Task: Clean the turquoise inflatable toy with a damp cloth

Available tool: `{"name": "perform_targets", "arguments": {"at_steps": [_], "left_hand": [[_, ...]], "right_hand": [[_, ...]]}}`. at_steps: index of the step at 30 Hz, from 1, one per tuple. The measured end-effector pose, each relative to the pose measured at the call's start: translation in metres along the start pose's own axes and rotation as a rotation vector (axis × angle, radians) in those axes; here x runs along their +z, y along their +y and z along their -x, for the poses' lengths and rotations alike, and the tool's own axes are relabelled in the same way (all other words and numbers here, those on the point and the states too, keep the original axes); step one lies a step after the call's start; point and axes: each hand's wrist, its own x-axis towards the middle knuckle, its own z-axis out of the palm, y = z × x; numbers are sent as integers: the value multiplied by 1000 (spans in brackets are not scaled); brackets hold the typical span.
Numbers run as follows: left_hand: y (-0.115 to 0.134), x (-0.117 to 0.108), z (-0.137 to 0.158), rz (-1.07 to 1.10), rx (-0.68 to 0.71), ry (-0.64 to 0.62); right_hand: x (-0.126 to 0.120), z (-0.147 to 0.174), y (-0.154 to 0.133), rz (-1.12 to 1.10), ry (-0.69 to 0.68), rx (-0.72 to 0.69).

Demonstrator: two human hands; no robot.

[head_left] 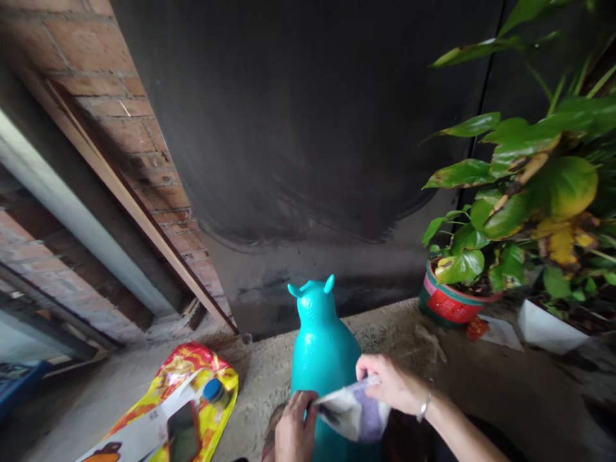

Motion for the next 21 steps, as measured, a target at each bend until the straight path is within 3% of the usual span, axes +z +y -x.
{"name": "perform_targets", "arguments": {"at_steps": [6,10,16,19,21], "left_hand": [[-12,-15,-6,-66,-50,-45],[16,-39,-25,-139,-14,5],[63,-87,-66,-189,141,158],[62,-89,-68,-260,182,124],[49,-76,-60,-397,156,9]], "right_hand": [[-17,-12,28,23,147,-128],[-33,-31,24,71,254,-146],[-71,-49,-15,128,477,-270],[-65,-45,-7,246,503,-300],[-43,-36,12,371,421,-214]]}}
